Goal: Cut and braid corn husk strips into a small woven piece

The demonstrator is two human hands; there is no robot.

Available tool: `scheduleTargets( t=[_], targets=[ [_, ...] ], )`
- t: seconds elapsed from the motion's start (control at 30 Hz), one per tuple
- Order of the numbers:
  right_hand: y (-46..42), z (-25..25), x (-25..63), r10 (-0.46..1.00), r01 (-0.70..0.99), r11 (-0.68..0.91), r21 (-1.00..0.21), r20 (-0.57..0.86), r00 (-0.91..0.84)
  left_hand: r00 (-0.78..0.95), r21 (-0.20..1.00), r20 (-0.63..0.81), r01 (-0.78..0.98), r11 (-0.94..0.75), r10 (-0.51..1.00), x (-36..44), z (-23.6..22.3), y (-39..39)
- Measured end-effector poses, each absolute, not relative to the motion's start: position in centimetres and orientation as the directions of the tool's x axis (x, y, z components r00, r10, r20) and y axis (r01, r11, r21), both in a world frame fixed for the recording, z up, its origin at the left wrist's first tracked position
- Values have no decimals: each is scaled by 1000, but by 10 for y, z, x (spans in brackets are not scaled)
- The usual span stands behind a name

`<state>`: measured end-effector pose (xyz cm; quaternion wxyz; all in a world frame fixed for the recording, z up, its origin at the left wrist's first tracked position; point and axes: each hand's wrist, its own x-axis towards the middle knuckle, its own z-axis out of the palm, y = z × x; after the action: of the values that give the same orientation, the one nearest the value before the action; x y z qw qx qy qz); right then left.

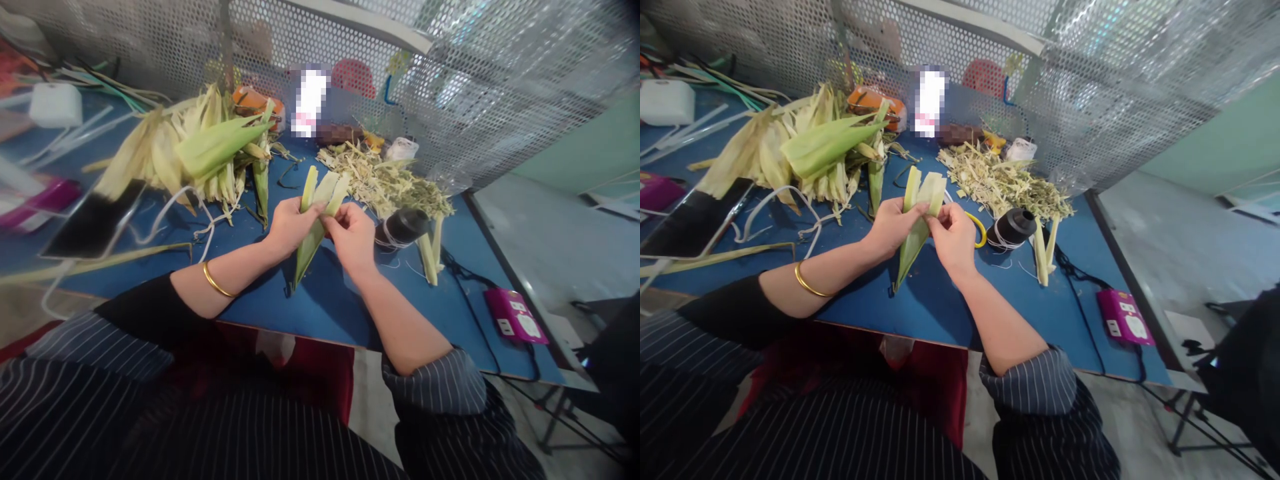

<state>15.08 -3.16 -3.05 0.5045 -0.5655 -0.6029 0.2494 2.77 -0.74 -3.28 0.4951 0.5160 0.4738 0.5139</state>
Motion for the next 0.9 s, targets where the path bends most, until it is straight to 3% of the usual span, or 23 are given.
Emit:
scheduleTargets(
  t=[0.2,0.27,0.47,0.6,0.7,0.9],
  targets=[
    [-44,-18,146,835,589,414,-694,547,58,16,997,72,28,-72,997,26,-37,-4],
    [-46,-16,146,827,586,423,-691,558,60,-11,996,82,44,-82,997,25,-37,-2],
    [-36,-27,146,967,450,222,-865,255,13,-111,972,167,186,-144,980,21,-35,3],
    [-41,-23,143,937,487,267,-832,341,69,-112,940,194,304,-152,975,19,-33,5],
    [-46,-18,141,913,509,305,-805,399,82,-119,944,191,294,-150,974,18,-34,7],
    [-40,-26,142,978,366,194,-910,207,-6,-155,931,235,319,-177,960,16,-35,9]
  ],
)
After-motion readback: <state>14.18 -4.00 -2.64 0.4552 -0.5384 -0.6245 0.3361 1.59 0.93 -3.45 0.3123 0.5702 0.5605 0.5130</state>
